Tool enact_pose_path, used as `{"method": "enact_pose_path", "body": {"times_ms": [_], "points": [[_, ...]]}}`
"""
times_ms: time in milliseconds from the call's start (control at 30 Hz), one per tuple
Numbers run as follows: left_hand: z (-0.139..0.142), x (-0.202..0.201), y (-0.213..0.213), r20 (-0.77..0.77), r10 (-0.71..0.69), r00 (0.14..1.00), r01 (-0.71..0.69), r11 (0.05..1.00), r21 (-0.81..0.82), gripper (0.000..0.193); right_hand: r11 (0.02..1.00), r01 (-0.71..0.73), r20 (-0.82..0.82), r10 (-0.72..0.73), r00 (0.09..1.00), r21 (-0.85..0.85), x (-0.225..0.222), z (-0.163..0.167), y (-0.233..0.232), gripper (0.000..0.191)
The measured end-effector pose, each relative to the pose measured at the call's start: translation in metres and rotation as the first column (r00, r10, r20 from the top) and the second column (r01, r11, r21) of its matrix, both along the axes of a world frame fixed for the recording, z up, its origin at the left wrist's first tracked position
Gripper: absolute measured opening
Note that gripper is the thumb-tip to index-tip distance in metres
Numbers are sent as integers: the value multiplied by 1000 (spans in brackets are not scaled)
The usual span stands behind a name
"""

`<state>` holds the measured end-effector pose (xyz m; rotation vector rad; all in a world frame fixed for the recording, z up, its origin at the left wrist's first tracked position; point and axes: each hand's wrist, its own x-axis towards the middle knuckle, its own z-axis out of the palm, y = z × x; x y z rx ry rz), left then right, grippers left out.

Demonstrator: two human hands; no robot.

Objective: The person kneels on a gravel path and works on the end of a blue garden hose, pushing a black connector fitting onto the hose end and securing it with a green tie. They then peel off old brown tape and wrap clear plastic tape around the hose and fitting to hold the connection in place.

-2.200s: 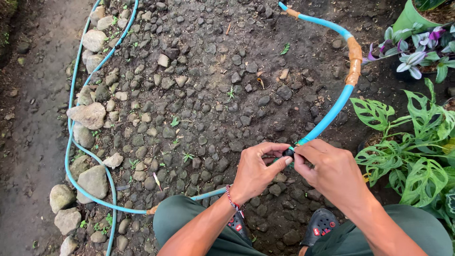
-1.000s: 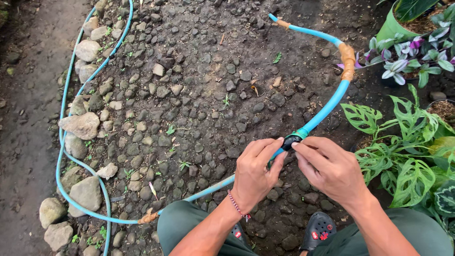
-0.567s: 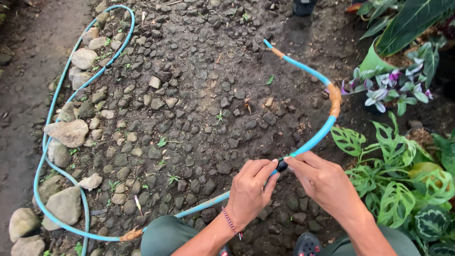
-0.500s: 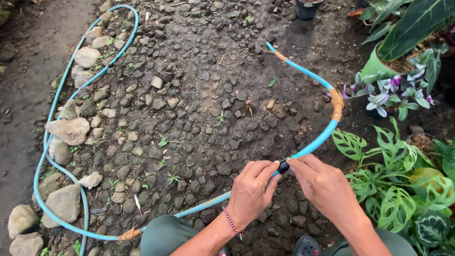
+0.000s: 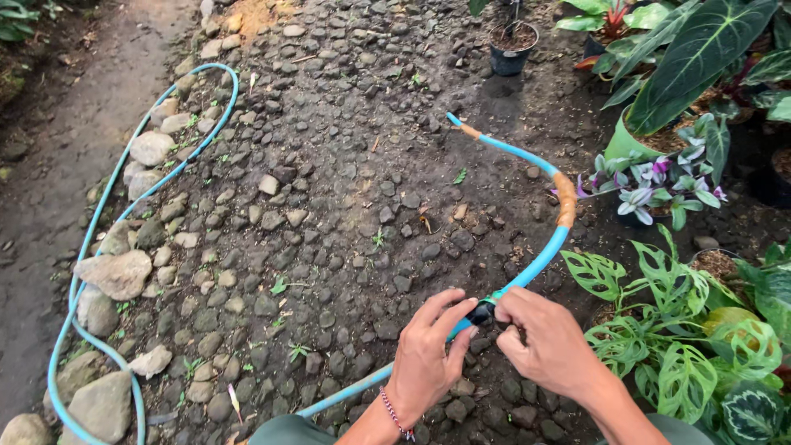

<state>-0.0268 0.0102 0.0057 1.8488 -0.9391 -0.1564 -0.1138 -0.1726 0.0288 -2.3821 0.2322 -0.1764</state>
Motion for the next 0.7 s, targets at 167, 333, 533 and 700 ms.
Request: {"method": "enact_pose_path", "body": {"times_ms": [167,333,533,700], "points": [[-2,0,1,48,-18,999,18,1000,-10,39,997,-3,122,12,992,-72,0,-5,11,19],[5,4,2,-14,-4,1000,4,999,-49,37,938,-102,61,87,994,331,-5,-20,-10,28],[13,10,7,-128,97,987,-100,995,-18,35,710,-156,112,108,988,687,-8,-36,-23,29],[9,12,14,-283,111,953,-142,986,-92,40,930,225,-311,-131,941,289,-8,-36,-17,26]]}}
